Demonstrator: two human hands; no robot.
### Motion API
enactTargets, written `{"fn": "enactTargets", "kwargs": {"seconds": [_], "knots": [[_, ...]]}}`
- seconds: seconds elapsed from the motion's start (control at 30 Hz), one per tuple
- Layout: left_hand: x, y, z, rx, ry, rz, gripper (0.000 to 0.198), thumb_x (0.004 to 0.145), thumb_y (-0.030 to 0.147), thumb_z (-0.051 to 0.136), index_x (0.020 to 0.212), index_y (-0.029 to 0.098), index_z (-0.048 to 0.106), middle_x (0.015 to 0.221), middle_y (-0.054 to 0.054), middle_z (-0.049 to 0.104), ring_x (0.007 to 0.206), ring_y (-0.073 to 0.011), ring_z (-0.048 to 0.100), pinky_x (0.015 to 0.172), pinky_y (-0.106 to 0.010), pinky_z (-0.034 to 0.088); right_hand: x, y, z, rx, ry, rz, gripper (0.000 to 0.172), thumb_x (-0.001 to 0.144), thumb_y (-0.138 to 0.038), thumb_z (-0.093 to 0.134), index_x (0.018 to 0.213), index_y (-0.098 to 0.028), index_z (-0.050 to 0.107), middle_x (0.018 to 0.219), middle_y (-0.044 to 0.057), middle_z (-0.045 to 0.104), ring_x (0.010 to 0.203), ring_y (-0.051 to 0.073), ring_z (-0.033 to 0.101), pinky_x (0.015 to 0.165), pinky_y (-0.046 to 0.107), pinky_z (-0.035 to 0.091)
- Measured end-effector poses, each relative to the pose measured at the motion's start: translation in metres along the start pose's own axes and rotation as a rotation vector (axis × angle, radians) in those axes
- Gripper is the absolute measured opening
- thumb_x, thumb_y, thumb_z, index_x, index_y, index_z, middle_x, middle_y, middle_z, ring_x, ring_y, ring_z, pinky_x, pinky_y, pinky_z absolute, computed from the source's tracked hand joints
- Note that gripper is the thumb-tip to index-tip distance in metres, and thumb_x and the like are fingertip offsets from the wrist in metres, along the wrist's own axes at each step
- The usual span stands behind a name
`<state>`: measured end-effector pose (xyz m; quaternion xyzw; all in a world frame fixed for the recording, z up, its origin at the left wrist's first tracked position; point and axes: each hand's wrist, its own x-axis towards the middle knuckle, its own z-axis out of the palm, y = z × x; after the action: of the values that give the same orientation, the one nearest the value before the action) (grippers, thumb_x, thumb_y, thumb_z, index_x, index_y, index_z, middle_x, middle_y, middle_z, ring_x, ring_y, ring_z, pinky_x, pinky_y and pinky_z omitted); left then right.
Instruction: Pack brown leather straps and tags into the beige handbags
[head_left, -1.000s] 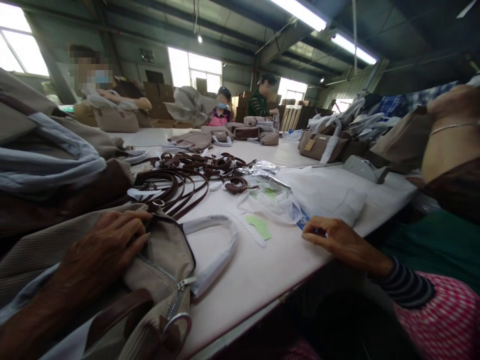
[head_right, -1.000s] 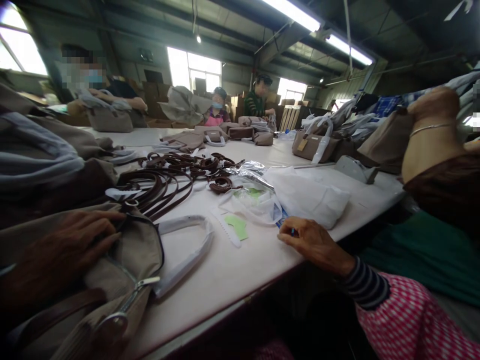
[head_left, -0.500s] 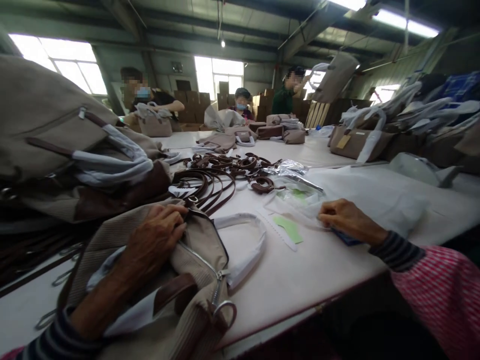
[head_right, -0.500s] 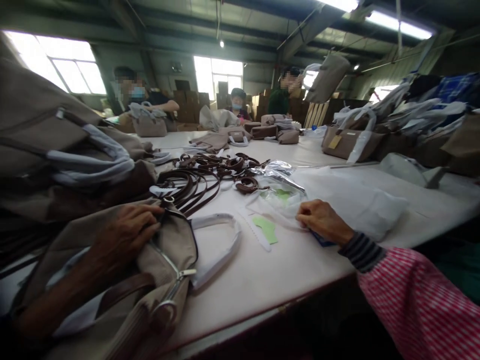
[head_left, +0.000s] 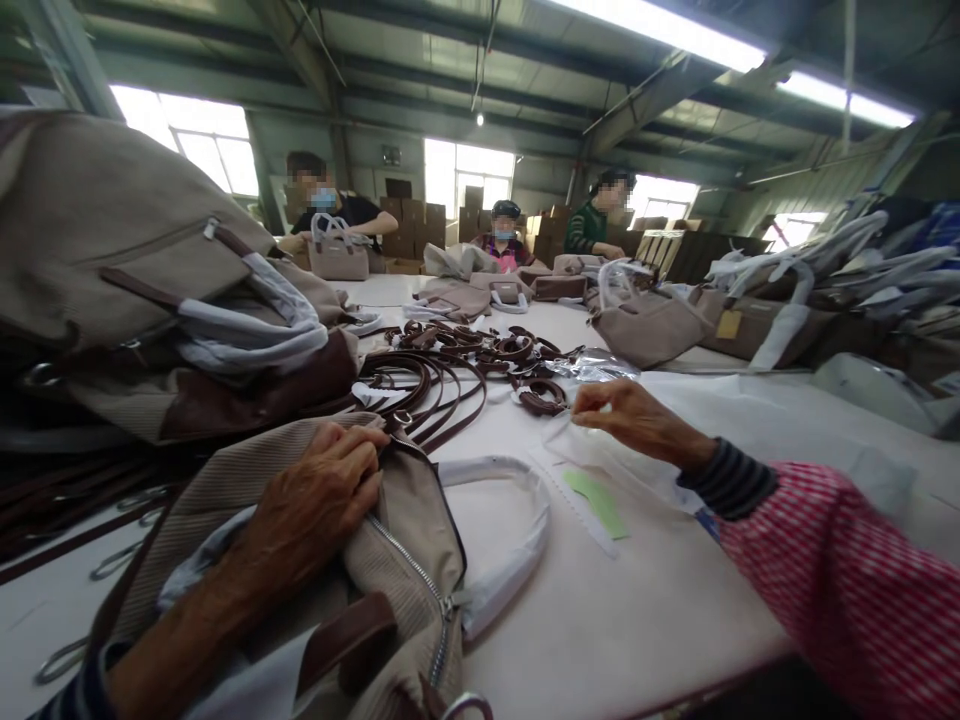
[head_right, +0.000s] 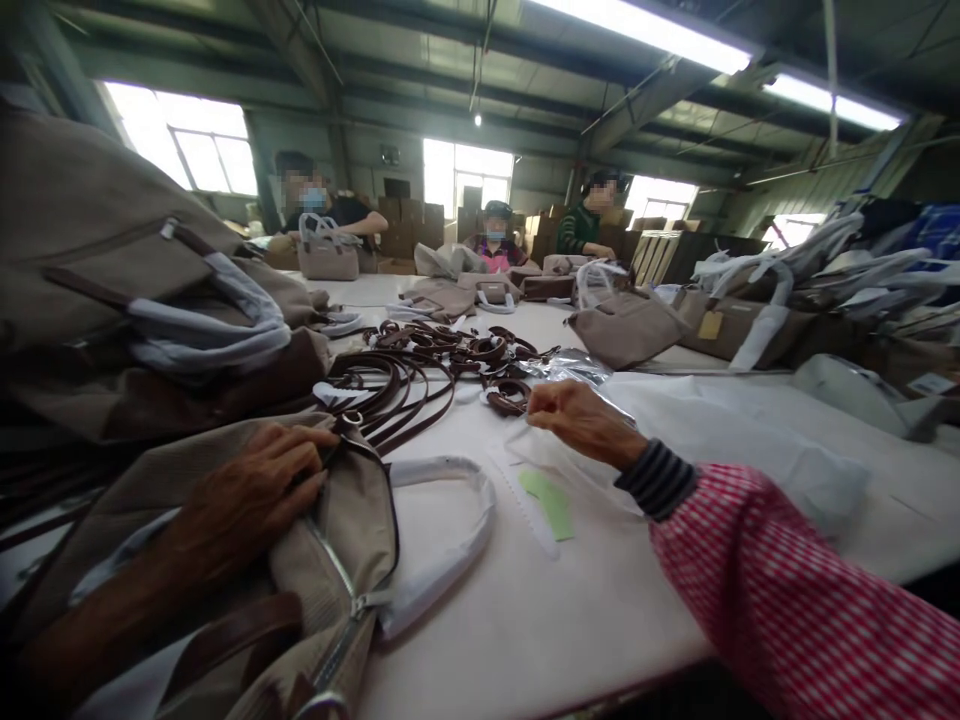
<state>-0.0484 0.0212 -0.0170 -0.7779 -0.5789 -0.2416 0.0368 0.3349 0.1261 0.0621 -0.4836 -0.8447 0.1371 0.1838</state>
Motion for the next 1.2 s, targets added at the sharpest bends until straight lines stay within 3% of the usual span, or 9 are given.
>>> {"fn": "enactTargets", "kwargs": {"seconds": [0.1,0.2,0.33,0.47,0.6,0.73,0.93,1.07,1.2], "knots": [[-0.001,0.000,0.000,-0.010,0.011,0.003,0.024,0.100,0.032,0.046,0.082,0.024,0.059,0.130,-0.005,0.068,0.123,-0.0301,0.054,0.099,-0.048,0.053,0.050,-0.006,0.027,-0.353,-0.036,0.045,0.014,0.086,-0.017,0.059,0.086,-0.018,0.074,0.096,0.006,0.076,0.092,0.020,0.066,0.077,0.028,0.044],[-0.001,0.001,0.001,-0.025,0.015,0.000,0.022,0.100,0.031,0.046,0.084,0.024,0.059,0.130,-0.005,0.068,0.123,-0.0301,0.054,0.100,-0.049,0.052,0.078,-0.009,0.050,-0.465,-0.061,0.097,0.016,0.082,-0.010,0.059,0.083,-0.015,0.073,0.096,0.012,0.077,0.094,0.023,0.068,0.075,0.029,0.042],[-0.001,0.003,0.000,-0.022,0.014,-0.003,0.021,0.099,0.028,0.046,0.082,0.023,0.057,0.130,-0.005,0.069,0.121,-0.0301,0.054,0.092,-0.046,0.054,0.089,-0.009,0.064,-0.531,-0.052,0.106,0.017,0.081,-0.009,0.058,0.087,-0.013,0.073,0.100,0.016,0.076,0.100,0.027,0.068,0.077,0.030,0.042],[0.000,0.006,-0.003,-0.008,0.034,0.003,0.019,0.099,0.026,0.046,0.086,0.023,0.060,0.128,-0.006,0.069,0.121,-0.0304,0.054,0.094,-0.046,0.054,0.088,-0.010,0.051,-0.513,-0.054,0.108,0.009,0.076,-0.010,0.061,0.076,-0.015,0.069,0.089,0.011,0.075,0.087,0.023,0.068,0.068,0.029,0.039],[0.001,0.008,-0.007,-0.022,-0.002,0.009,0.019,0.099,0.024,0.045,0.088,0.021,0.060,0.129,-0.007,0.069,0.122,-0.0306,0.053,0.098,-0.047,0.054,0.066,-0.021,0.017,-0.426,-0.074,0.093,0.013,0.078,-0.017,0.063,0.066,-0.018,0.059,0.071,0.004,0.068,0.070,0.018,0.062,0.058,0.027,0.037],[0.001,0.008,-0.008,-0.021,-0.004,0.010,0.019,0.098,0.024,0.047,0.083,0.022,0.058,0.130,-0.005,0.068,0.124,-0.0310,0.052,0.096,-0.045,0.054,0.013,-0.044,-0.008,-0.102,-0.062,-0.140,0.022,0.084,-0.020,0.062,0.065,-0.020,0.051,0.090,0.005,0.072,0.081,0.017,0.064,0.068,0.027,0.046],[0.000,0.009,-0.010,0.018,0.021,0.036,0.017,0.100,0.023,0.047,0.091,0.021,0.062,0.128,-0.006,0.068,0.121,-0.0283,0.056,0.100,-0.042,0.054,-0.066,-0.064,0.028,-0.100,-0.194,-0.514,0.025,0.094,-0.010,0.048,0.072,-0.022,0.048,0.091,0.006,0.067,0.081,0.018,0.059,0.074,0.031,0.046],[0.000,0.011,-0.013,0.019,-0.029,0.023,0.018,0.100,0.024,0.047,0.086,0.021,0.059,0.129,-0.008,0.067,0.122,-0.0293,0.054,0.101,-0.045,0.053,-0.079,-0.059,0.041,-0.051,-0.261,-0.502,0.026,0.096,-0.009,0.045,0.073,-0.021,0.051,0.096,0.009,0.066,0.085,0.018,0.060,0.077,0.032,0.047],[0.001,0.010,-0.014,0.011,-0.041,0.027,0.022,0.100,0.025,0.046,0.080,0.021,0.055,0.129,-0.008,0.067,0.121,-0.0300,0.053,0.104,-0.048,0.051,-0.061,-0.058,0.016,0.153,-0.357,-0.372,0.028,0.098,-0.028,0.059,0.072,-0.019,0.056,0.104,0.009,0.069,0.088,0.019,0.061,0.077,0.032,0.047]]}}
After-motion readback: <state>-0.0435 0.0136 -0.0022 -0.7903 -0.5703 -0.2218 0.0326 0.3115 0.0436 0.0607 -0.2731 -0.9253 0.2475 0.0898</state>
